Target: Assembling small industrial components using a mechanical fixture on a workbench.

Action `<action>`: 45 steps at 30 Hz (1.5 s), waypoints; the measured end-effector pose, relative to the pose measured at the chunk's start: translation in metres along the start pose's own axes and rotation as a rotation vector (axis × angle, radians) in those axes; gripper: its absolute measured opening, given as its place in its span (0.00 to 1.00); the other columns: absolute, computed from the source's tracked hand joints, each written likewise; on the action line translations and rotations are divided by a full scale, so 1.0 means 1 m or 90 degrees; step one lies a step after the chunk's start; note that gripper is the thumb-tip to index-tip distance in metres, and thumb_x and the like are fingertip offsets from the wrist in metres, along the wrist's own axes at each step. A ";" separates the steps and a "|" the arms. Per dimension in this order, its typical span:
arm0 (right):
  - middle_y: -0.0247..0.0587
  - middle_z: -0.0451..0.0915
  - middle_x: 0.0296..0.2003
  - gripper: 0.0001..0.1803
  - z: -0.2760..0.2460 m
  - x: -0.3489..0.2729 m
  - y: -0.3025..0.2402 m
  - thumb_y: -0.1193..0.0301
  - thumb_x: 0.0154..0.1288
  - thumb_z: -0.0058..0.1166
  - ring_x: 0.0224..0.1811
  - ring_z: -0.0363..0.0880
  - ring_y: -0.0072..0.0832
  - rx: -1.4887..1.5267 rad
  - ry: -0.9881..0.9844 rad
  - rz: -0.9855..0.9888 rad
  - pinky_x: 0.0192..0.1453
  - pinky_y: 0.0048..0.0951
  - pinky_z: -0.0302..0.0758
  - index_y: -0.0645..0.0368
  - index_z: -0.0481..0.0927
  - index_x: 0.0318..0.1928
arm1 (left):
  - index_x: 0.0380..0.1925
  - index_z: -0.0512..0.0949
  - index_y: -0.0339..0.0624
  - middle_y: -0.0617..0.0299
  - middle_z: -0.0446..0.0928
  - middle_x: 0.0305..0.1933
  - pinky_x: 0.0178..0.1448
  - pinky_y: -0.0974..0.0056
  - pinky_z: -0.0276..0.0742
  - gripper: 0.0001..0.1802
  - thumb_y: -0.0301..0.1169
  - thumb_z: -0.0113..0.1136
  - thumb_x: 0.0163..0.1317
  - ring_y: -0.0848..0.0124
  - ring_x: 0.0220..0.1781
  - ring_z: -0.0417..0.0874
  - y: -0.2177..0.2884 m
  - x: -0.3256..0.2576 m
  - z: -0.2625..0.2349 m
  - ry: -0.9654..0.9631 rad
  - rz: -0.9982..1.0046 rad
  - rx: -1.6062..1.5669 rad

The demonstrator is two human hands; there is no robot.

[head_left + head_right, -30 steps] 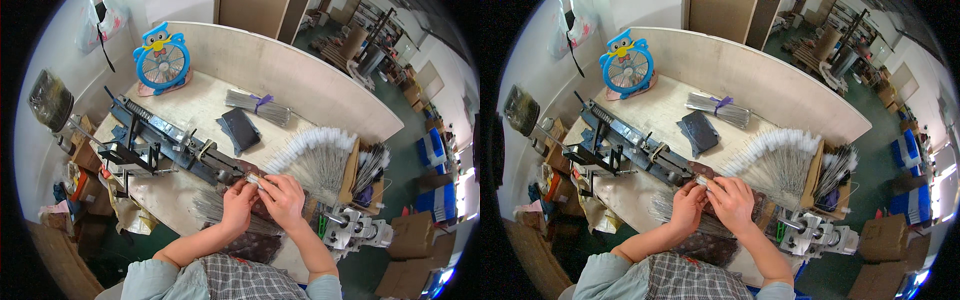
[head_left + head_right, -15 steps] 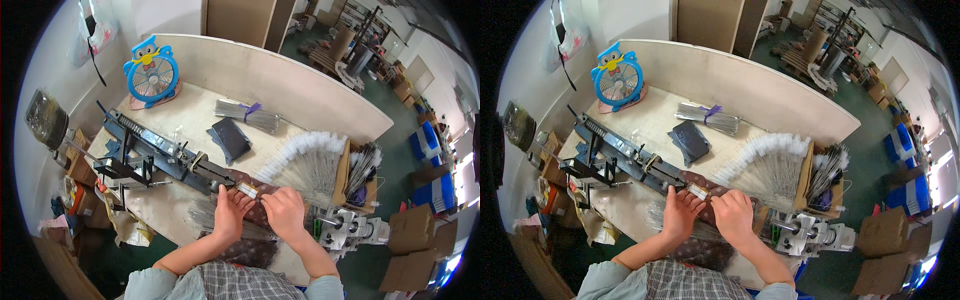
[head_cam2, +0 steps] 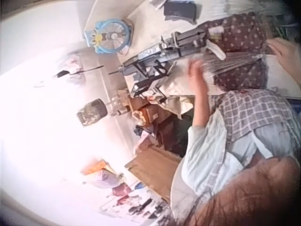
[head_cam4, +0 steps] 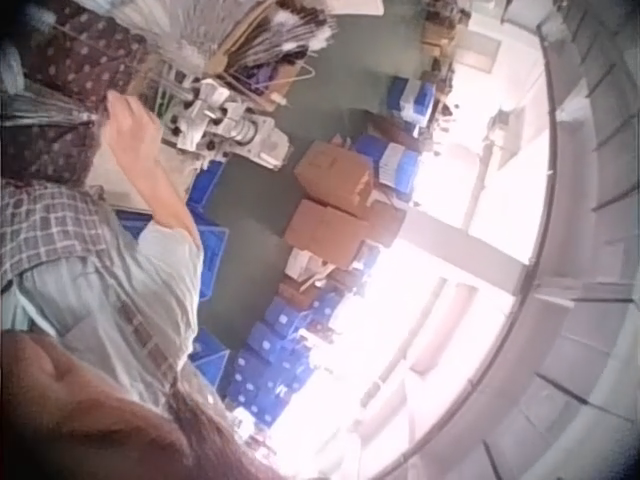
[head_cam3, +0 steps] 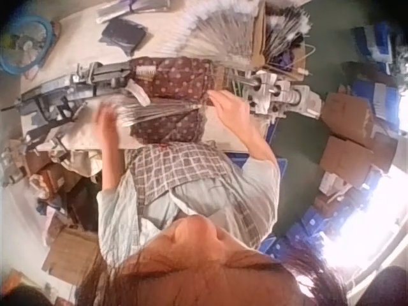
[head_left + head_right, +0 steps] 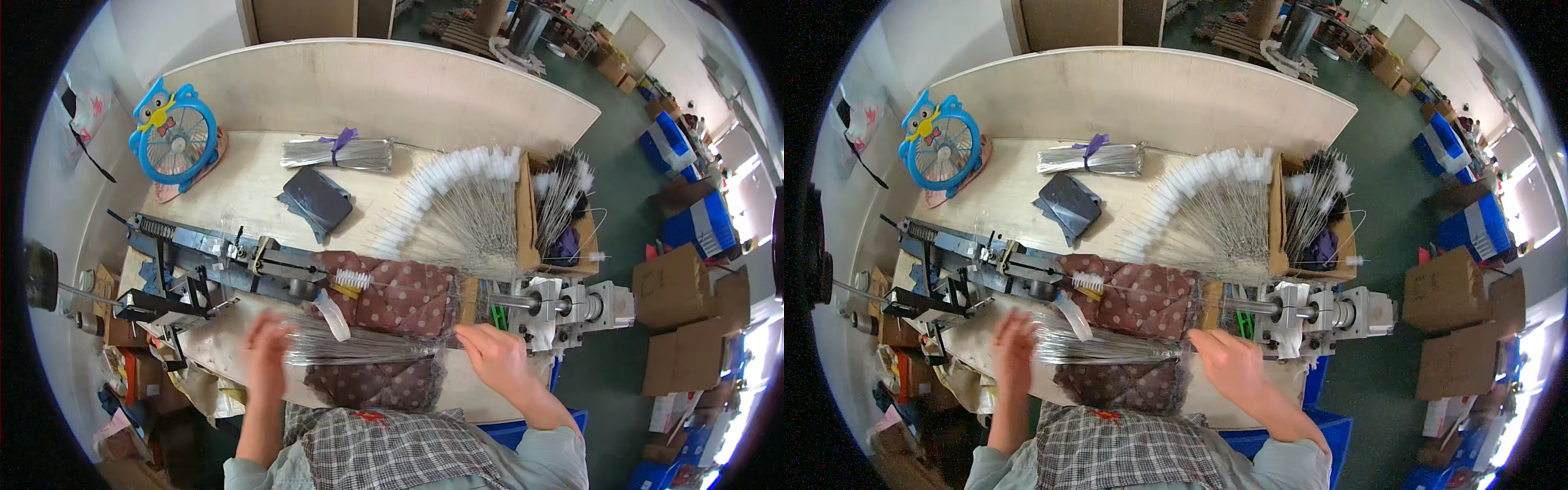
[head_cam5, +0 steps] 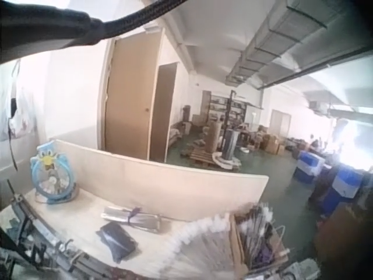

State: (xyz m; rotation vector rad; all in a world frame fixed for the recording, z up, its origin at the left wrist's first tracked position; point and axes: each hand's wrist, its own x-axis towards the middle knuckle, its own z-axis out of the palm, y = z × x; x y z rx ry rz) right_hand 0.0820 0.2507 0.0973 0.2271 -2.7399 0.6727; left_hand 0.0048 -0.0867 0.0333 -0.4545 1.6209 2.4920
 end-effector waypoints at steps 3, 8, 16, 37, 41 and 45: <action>0.34 0.78 0.27 0.09 0.003 -0.022 0.010 0.74 0.54 0.58 0.24 0.80 0.32 -0.064 -0.050 0.057 0.26 0.29 0.76 0.55 0.81 0.38 | 0.46 0.75 0.43 0.57 0.79 0.43 0.35 0.72 0.73 0.16 0.38 0.57 0.62 0.71 0.33 0.80 0.001 0.023 -0.112 0.343 0.086 -0.293; 0.38 0.77 0.30 0.07 0.013 -0.027 0.019 0.69 0.56 0.58 0.27 0.80 0.39 -0.205 -0.203 0.162 0.28 0.37 0.77 0.56 0.76 0.34 | 0.32 0.78 0.44 0.66 0.73 0.24 0.29 0.70 0.71 0.20 0.49 0.67 0.52 0.76 0.25 0.71 0.052 0.032 -0.256 0.553 0.130 -0.088; 0.38 0.78 0.30 0.07 0.016 -0.028 0.024 0.69 0.56 0.56 0.31 0.80 0.39 -0.230 -0.339 0.176 0.31 0.41 0.76 0.54 0.76 0.35 | 0.37 0.76 0.45 0.64 0.77 0.35 0.44 0.66 0.76 0.21 0.51 0.61 0.58 0.70 0.39 0.79 0.012 0.039 -0.227 0.554 0.165 -0.162; 0.44 0.77 0.30 0.05 0.016 -0.023 0.026 0.71 0.60 0.50 0.30 0.80 0.43 -0.139 -0.339 0.165 0.32 0.41 0.77 0.58 0.77 0.33 | 0.33 0.75 0.42 0.63 0.72 0.18 0.24 0.65 0.70 0.18 0.46 0.51 0.65 0.71 0.12 0.67 0.068 -0.023 0.086 -0.248 -0.370 -0.473; 0.46 0.76 0.32 0.03 0.002 -0.019 0.007 0.74 0.58 0.51 0.33 0.80 0.44 -0.146 -0.357 0.176 0.33 0.41 0.77 0.59 0.74 0.32 | 0.39 0.76 0.35 0.59 0.77 0.28 0.33 0.69 0.74 0.19 0.43 0.48 0.68 0.73 0.22 0.75 0.046 -0.037 0.092 -0.349 -0.312 -0.075; 0.46 0.73 0.31 0.05 -0.065 -0.019 -0.016 0.74 0.56 0.52 0.36 0.76 0.45 -0.292 -0.282 0.198 0.38 0.41 0.75 0.60 0.76 0.34 | 0.41 0.76 0.33 0.61 0.79 0.36 0.38 0.71 0.74 0.11 0.31 0.52 0.67 0.77 0.33 0.78 0.033 -0.031 0.117 -0.640 -0.244 0.061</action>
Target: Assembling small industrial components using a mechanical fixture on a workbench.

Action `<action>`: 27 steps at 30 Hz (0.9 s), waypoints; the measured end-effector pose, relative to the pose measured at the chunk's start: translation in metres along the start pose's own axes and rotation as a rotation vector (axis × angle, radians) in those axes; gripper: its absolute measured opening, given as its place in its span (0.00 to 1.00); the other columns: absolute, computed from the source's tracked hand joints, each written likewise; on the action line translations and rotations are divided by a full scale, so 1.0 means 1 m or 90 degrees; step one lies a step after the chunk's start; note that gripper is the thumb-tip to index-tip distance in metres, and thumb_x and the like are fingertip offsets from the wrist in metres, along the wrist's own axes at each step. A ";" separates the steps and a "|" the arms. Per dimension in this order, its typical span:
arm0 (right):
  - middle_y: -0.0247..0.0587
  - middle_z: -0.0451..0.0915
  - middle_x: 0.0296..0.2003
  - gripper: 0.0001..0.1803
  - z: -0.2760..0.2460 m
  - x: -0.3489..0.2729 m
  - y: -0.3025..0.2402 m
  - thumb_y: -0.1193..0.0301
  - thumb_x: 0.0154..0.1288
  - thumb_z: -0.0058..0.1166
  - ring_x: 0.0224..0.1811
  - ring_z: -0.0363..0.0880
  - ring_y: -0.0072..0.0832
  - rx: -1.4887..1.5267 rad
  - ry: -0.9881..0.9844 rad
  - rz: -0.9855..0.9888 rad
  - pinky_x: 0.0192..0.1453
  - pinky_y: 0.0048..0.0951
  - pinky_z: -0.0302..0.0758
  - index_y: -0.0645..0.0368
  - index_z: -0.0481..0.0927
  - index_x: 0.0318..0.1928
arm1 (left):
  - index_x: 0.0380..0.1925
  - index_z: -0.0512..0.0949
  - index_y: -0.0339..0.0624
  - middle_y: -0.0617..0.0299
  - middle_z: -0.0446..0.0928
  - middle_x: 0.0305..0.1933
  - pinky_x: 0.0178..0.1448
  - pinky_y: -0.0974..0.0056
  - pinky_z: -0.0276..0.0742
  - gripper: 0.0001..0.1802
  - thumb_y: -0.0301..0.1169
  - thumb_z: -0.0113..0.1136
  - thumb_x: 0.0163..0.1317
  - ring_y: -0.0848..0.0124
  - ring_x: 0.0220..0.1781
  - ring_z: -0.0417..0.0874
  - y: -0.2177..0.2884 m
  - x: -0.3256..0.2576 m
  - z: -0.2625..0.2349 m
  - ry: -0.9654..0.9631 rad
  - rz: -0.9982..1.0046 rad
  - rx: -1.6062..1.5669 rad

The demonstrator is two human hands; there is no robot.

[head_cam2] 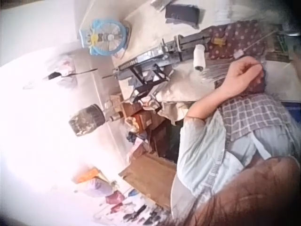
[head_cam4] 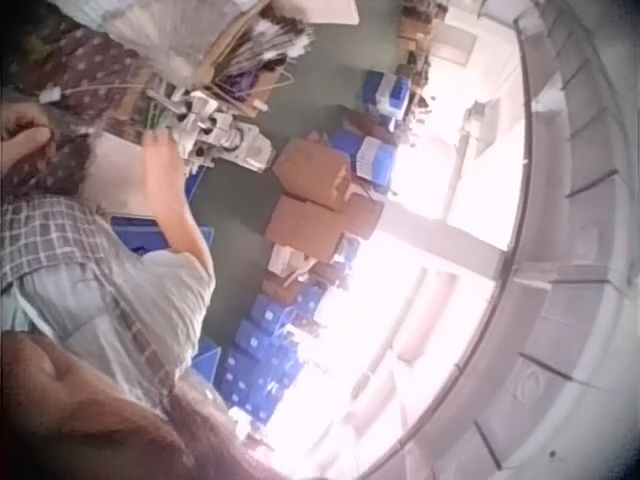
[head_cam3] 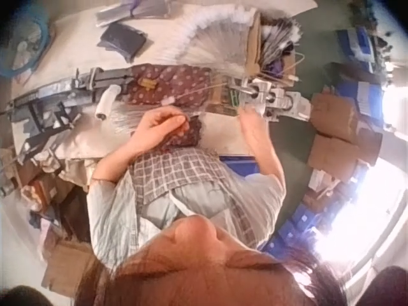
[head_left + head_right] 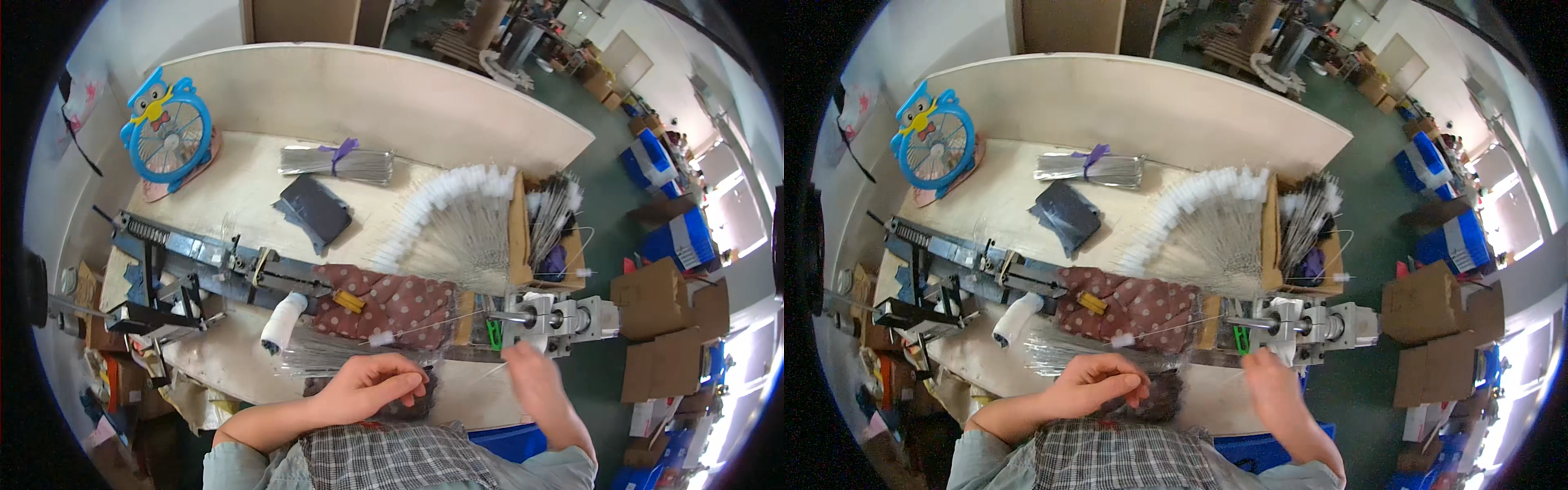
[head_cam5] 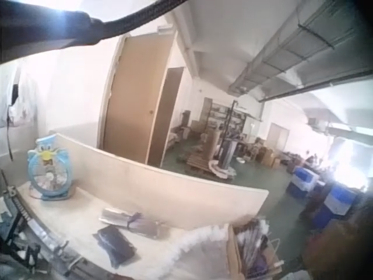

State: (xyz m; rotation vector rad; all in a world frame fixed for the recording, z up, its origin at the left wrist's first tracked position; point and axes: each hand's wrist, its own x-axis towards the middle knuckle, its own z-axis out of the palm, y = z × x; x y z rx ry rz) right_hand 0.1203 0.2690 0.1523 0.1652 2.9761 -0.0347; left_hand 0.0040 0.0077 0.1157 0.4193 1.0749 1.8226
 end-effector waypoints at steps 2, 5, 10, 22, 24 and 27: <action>0.47 0.73 0.31 0.08 -0.027 -0.009 0.027 0.79 0.53 0.51 0.35 0.74 0.46 -0.053 0.115 0.032 0.38 0.42 0.73 0.62 0.76 0.36 | 0.39 0.77 0.32 0.61 0.79 0.35 0.39 0.72 0.74 0.10 0.30 0.54 0.66 0.78 0.35 0.78 0.000 0.016 0.001 0.005 0.001 0.031; 0.48 0.76 0.32 0.08 -0.063 -0.016 0.047 0.80 0.56 0.49 0.34 0.76 0.44 -0.027 0.290 0.073 0.37 0.36 0.74 0.64 0.77 0.38 | 0.39 0.77 0.34 0.61 0.79 0.34 0.38 0.71 0.75 0.09 0.29 0.55 0.64 0.76 0.33 0.79 -0.004 0.041 -0.005 0.084 0.136 0.147; 0.46 0.79 0.32 0.11 -0.059 -0.010 0.087 0.79 0.62 0.47 0.30 0.81 0.30 0.295 0.302 0.198 0.30 0.27 0.76 0.66 0.77 0.44 | 0.35 0.78 0.40 0.57 0.79 0.33 0.31 0.64 0.76 0.07 0.30 0.59 0.58 0.66 0.28 0.81 -0.031 0.118 0.014 0.182 0.327 0.665; 0.48 0.79 0.34 0.13 -0.013 0.081 0.024 0.79 0.58 0.53 0.32 0.80 0.34 0.457 0.165 -0.053 0.33 0.32 0.76 0.65 0.78 0.45 | 0.33 0.79 0.45 0.61 0.79 0.37 0.44 0.57 0.75 0.09 0.35 0.61 0.53 0.61 0.40 0.81 -0.033 0.180 -0.006 0.171 0.323 1.138; 0.49 0.79 0.34 0.12 0.000 0.101 0.019 0.79 0.58 0.52 0.32 0.80 0.40 0.358 0.265 -0.165 0.34 0.35 0.76 0.63 0.79 0.44 | 0.34 0.80 0.45 0.60 0.79 0.38 0.46 0.57 0.74 0.10 0.36 0.61 0.54 0.62 0.42 0.81 -0.037 0.171 -0.005 0.203 0.365 1.094; 0.45 0.81 0.32 0.10 0.012 0.113 0.019 0.70 0.58 0.55 0.34 0.79 0.44 0.200 0.141 -0.143 0.38 0.41 0.75 0.56 0.81 0.40 | 0.35 0.79 0.43 0.59 0.78 0.39 0.42 0.60 0.74 0.11 0.34 0.63 0.52 0.62 0.40 0.80 -0.026 0.110 -0.011 0.182 0.473 0.953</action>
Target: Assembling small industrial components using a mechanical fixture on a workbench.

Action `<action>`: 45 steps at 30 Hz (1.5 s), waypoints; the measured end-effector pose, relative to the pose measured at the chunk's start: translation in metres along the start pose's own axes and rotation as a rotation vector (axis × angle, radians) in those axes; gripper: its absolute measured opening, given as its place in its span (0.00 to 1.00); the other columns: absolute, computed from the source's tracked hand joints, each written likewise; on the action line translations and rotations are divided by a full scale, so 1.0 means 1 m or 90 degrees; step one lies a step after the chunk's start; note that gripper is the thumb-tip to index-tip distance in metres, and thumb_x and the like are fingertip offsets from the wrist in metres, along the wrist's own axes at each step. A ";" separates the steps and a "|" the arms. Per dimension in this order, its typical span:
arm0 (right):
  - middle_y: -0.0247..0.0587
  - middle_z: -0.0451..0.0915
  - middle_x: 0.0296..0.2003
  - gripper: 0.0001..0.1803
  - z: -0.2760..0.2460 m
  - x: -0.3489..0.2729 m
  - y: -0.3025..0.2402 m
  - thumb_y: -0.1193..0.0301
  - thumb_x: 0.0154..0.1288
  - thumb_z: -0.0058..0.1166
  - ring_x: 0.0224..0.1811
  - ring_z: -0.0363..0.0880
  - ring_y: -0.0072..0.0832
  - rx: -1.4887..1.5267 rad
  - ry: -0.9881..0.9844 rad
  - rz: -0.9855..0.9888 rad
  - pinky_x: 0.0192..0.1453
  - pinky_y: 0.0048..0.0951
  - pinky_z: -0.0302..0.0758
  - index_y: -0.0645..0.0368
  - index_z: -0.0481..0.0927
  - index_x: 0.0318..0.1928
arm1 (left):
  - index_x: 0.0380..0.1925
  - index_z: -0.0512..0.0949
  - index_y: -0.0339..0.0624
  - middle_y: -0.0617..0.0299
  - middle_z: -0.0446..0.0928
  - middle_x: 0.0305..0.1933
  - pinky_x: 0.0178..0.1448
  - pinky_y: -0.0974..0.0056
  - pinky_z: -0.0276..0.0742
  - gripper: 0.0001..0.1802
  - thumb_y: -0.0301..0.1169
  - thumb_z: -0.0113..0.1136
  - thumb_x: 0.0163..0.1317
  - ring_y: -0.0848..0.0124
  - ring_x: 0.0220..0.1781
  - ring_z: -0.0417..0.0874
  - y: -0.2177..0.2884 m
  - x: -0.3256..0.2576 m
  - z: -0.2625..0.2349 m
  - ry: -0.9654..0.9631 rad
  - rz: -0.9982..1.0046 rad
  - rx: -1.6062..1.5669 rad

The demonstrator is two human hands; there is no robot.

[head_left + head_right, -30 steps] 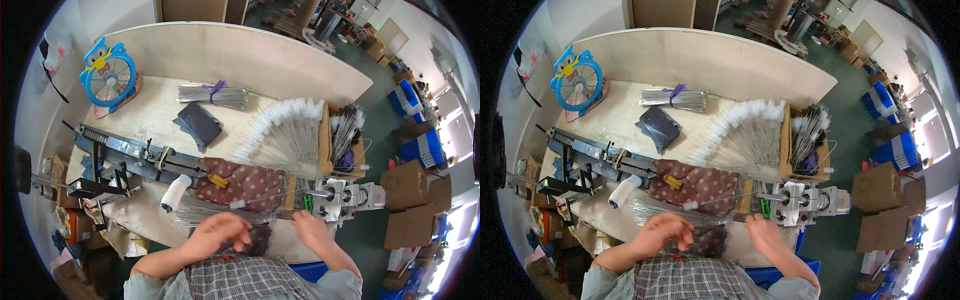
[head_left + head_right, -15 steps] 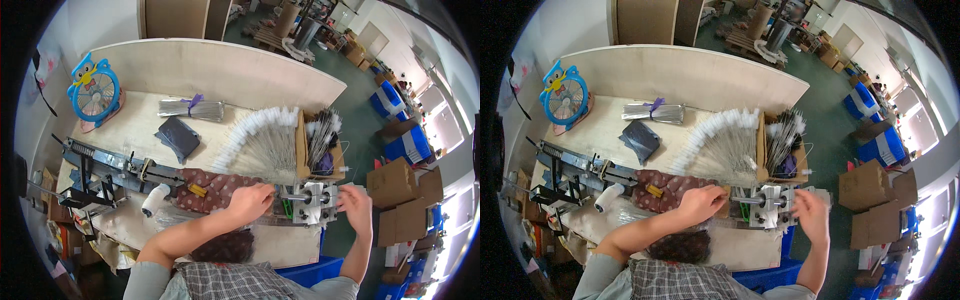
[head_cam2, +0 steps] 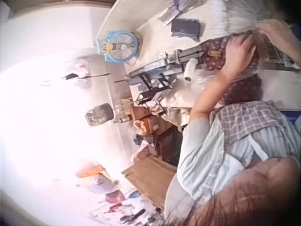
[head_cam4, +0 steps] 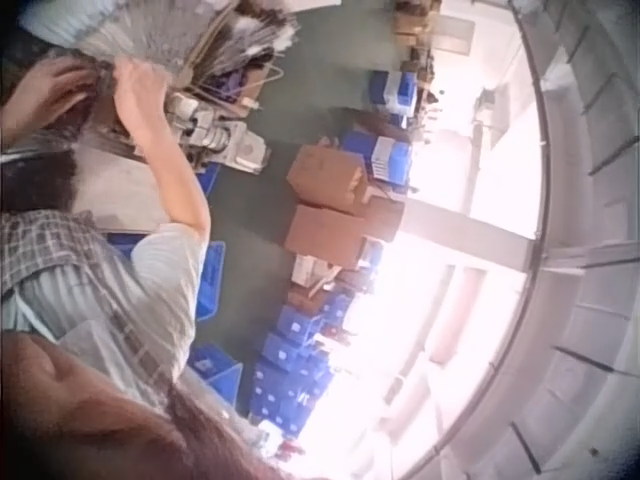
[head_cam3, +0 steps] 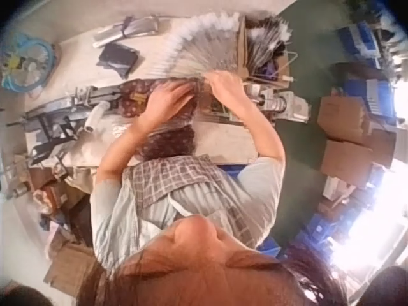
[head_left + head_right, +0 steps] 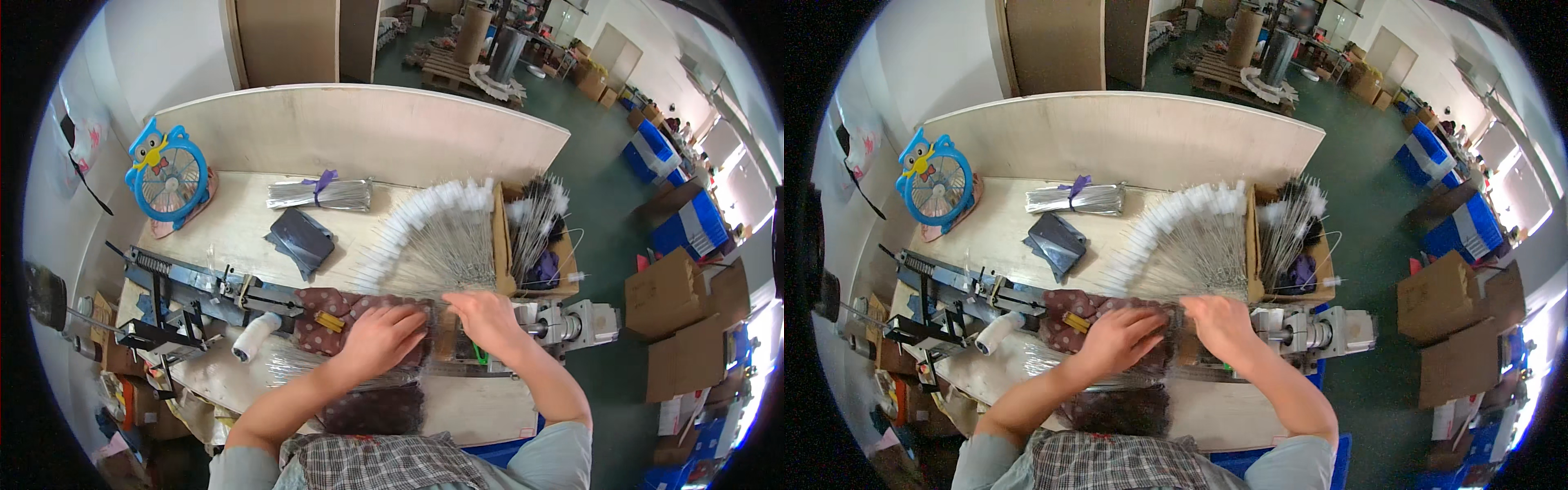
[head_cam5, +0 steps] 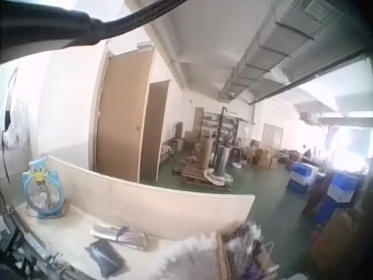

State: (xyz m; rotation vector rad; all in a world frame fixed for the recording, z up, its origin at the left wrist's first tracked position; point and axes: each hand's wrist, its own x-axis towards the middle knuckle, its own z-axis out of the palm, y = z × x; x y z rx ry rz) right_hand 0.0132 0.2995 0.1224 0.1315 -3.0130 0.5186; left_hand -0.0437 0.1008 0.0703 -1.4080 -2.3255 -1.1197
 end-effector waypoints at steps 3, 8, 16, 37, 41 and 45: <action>0.44 0.82 0.30 0.10 -0.011 0.006 0.004 0.66 0.57 0.56 0.33 0.79 0.42 0.063 -0.109 0.007 0.38 0.38 0.75 0.54 0.82 0.38 | 0.35 0.80 0.41 0.57 0.80 0.38 0.38 0.61 0.77 0.09 0.27 0.63 0.52 0.59 0.38 0.82 -0.004 -0.054 -0.037 0.034 -0.085 -0.077; 0.35 0.82 0.25 0.09 -0.030 0.015 -0.008 0.59 0.51 0.60 0.30 0.80 0.35 0.151 -0.210 0.051 0.34 0.34 0.74 0.47 0.87 0.29 | 0.35 0.81 0.40 0.55 0.80 0.37 0.40 0.61 0.78 0.08 0.25 0.62 0.53 0.58 0.38 0.82 -0.002 -0.098 -0.073 0.073 -0.238 -0.051; 0.30 0.81 0.24 0.10 0.037 0.072 -0.092 0.58 0.50 0.62 0.32 0.76 0.30 0.132 -0.017 -0.267 0.34 0.31 0.73 0.49 0.86 0.27 | 0.37 0.81 0.38 0.55 0.81 0.39 0.44 0.65 0.78 0.08 0.26 0.60 0.58 0.64 0.39 0.83 0.011 -0.105 -0.082 0.069 -0.428 -0.230; 0.33 0.80 0.25 0.05 0.067 0.087 -0.133 0.68 0.49 0.60 0.33 0.75 0.33 0.114 0.068 -0.239 0.34 0.34 0.74 0.54 0.82 0.27 | 0.20 0.80 0.34 0.57 0.77 0.17 0.30 0.66 0.73 0.25 0.50 0.66 0.49 0.73 0.22 0.78 -0.032 -0.093 -0.085 -0.040 -0.749 -0.090; 0.37 0.81 0.26 0.05 0.049 0.061 -0.128 0.69 0.54 0.60 0.31 0.78 0.33 0.151 0.199 -0.261 0.33 0.31 0.75 0.56 0.83 0.31 | 0.29 0.79 0.32 0.57 0.79 0.27 0.35 0.66 0.74 0.22 0.45 0.62 0.55 0.68 0.28 0.80 -0.048 -0.121 -0.048 0.149 -0.652 -0.388; 0.38 0.80 0.26 0.05 0.062 0.020 -0.107 0.70 0.55 0.60 0.29 0.80 0.34 0.189 0.124 -0.240 0.30 0.30 0.76 0.57 0.82 0.32 | 0.28 0.76 0.36 0.60 0.78 0.30 0.38 0.68 0.72 0.10 0.34 0.57 0.60 0.72 0.29 0.77 -0.026 -0.102 -0.038 0.382 -0.676 -0.891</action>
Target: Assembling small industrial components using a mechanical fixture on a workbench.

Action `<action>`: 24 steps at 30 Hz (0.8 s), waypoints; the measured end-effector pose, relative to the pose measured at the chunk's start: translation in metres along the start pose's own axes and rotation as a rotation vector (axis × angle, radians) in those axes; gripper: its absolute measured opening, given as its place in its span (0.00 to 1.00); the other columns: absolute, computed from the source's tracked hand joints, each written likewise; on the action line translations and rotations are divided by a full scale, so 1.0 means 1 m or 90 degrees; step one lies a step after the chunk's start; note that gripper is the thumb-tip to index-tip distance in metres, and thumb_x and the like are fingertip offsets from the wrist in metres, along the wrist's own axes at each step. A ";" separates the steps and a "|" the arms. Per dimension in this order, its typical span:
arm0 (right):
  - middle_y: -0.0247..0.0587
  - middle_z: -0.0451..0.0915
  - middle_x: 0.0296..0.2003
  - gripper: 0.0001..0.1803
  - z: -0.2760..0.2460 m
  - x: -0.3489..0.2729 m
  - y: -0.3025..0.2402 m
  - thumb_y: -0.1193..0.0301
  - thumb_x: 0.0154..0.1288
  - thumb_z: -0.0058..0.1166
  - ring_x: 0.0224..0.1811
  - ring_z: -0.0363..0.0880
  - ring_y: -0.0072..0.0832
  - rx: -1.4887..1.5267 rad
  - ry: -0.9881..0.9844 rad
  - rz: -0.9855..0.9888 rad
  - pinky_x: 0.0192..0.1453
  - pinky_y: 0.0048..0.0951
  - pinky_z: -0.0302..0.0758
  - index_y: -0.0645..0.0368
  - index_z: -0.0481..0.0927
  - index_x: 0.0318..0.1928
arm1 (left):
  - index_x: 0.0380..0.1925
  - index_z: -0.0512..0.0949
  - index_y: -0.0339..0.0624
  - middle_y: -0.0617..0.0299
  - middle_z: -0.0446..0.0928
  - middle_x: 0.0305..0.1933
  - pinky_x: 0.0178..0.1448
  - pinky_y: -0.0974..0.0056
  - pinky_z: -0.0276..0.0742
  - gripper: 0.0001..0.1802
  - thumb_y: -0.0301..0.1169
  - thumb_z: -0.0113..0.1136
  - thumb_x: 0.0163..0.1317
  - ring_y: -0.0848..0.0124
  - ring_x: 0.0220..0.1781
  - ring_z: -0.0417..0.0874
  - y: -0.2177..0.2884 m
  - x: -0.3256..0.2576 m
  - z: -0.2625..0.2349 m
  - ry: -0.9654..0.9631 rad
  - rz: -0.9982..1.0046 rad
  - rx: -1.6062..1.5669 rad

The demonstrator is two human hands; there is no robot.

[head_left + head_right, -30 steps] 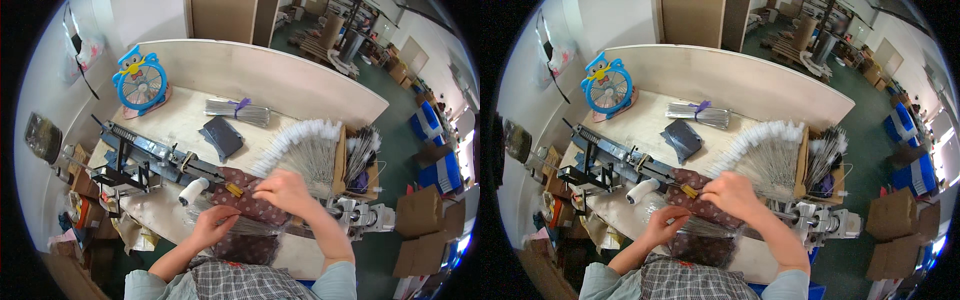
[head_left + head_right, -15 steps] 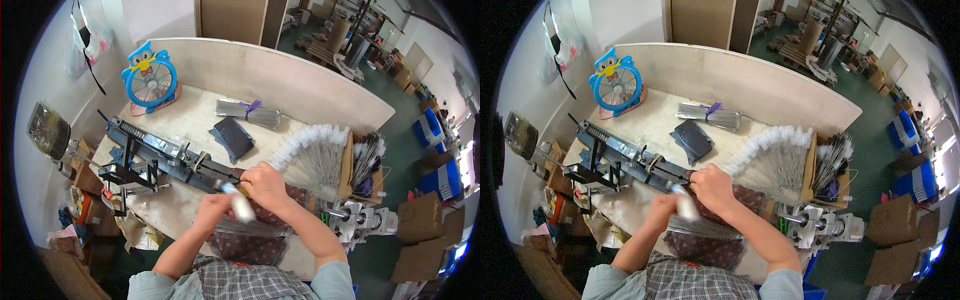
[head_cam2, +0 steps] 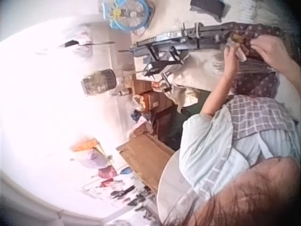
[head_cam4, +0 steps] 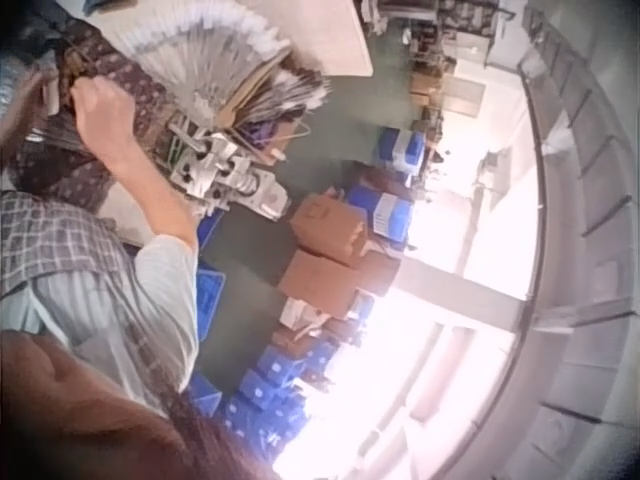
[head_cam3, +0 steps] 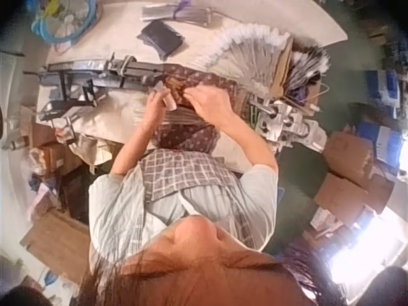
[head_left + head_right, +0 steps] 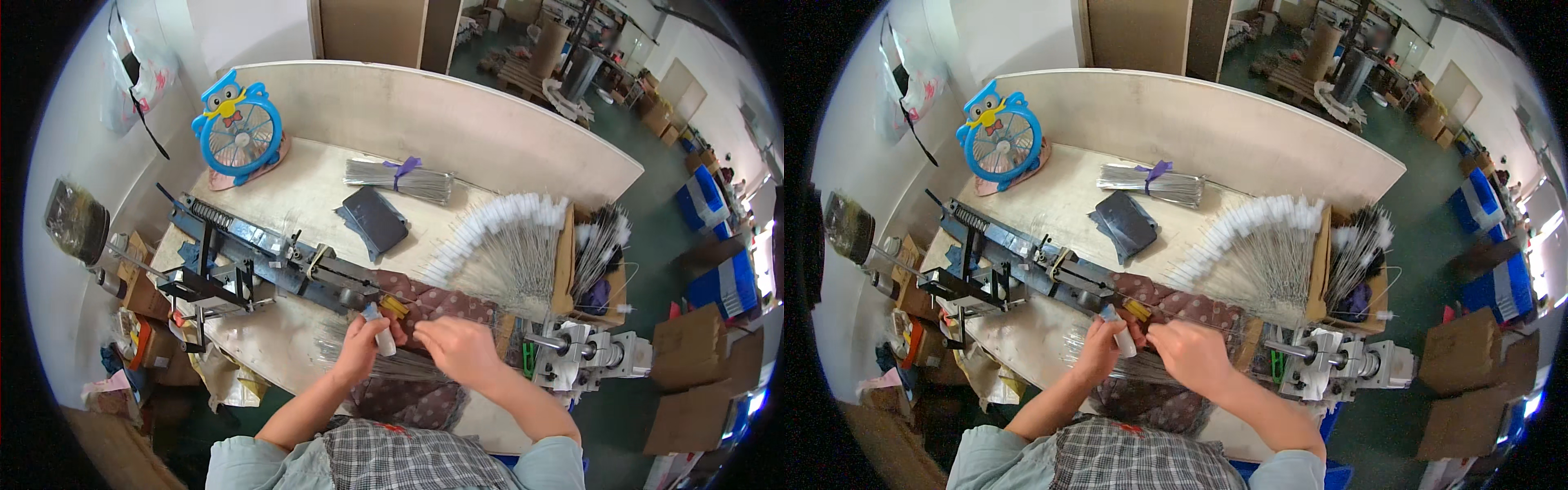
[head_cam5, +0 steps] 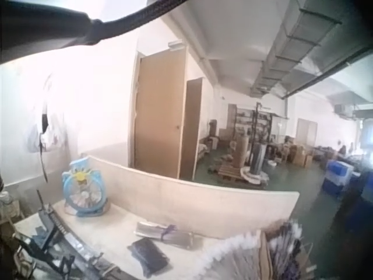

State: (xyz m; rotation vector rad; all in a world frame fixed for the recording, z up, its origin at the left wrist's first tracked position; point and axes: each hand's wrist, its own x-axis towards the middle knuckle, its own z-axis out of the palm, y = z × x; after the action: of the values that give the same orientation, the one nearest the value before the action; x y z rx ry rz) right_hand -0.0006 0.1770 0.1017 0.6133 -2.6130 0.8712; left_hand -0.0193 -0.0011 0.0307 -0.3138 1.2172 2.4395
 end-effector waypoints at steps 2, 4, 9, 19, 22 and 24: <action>0.38 0.80 0.27 0.07 0.015 -0.014 0.008 0.70 0.56 0.59 0.28 0.81 0.35 -0.010 -0.080 0.026 0.29 0.31 0.76 0.57 0.82 0.36 | 0.24 0.73 0.37 0.61 0.77 0.27 0.35 0.68 0.72 0.07 0.29 0.57 0.55 0.76 0.28 0.76 -0.002 0.003 -0.001 -0.051 0.040 0.014; 0.39 0.80 0.30 0.10 0.041 -0.008 0.020 0.70 0.56 0.59 0.29 0.81 0.36 0.020 -0.075 0.032 0.30 0.33 0.76 0.58 0.80 0.40 | 0.24 0.72 0.36 0.60 0.76 0.25 0.31 0.65 0.73 0.06 0.26 0.59 0.50 0.74 0.28 0.78 0.011 0.005 -0.006 -0.061 0.126 0.524; 0.37 0.75 0.32 0.09 0.085 0.012 0.035 0.68 0.57 0.56 0.31 0.79 0.36 -0.052 -0.036 0.006 0.30 0.35 0.77 0.57 0.79 0.37 | 0.26 0.75 0.33 0.62 0.75 0.22 0.29 0.65 0.72 0.09 0.28 0.63 0.49 0.75 0.25 0.74 0.025 0.010 -0.020 -0.012 0.091 0.773; 0.39 0.74 0.27 0.11 0.043 0.003 0.017 0.66 0.53 0.62 0.26 0.78 0.37 -0.018 -0.134 -0.028 0.28 0.33 0.76 0.57 0.75 0.30 | 0.35 0.76 0.48 0.71 0.75 0.29 0.35 0.70 0.71 0.16 0.47 0.60 0.59 0.75 0.31 0.76 0.073 -0.038 -0.160 0.328 0.027 -0.058; 0.40 0.73 0.27 0.10 0.044 0.006 0.017 0.66 0.54 0.61 0.27 0.78 0.38 -0.015 -0.129 -0.030 0.28 0.34 0.75 0.57 0.75 0.30 | 0.34 0.78 0.47 0.71 0.76 0.28 0.38 0.69 0.73 0.15 0.46 0.59 0.60 0.75 0.31 0.76 0.084 -0.038 -0.174 0.302 0.034 -0.093; 0.40 0.74 0.27 0.10 0.043 0.007 0.016 0.67 0.54 0.61 0.27 0.78 0.39 -0.015 -0.139 -0.014 0.29 0.35 0.75 0.58 0.76 0.30 | 0.34 0.79 0.47 0.71 0.76 0.29 0.39 0.69 0.73 0.15 0.46 0.59 0.60 0.75 0.31 0.76 0.087 -0.035 -0.180 0.287 0.038 -0.101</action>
State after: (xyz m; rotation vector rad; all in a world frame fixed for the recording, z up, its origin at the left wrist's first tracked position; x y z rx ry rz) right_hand -0.0215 0.1596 0.0643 0.7697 -2.7990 0.8063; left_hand -0.0220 -0.2020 -0.0017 -0.9258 1.2138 2.6067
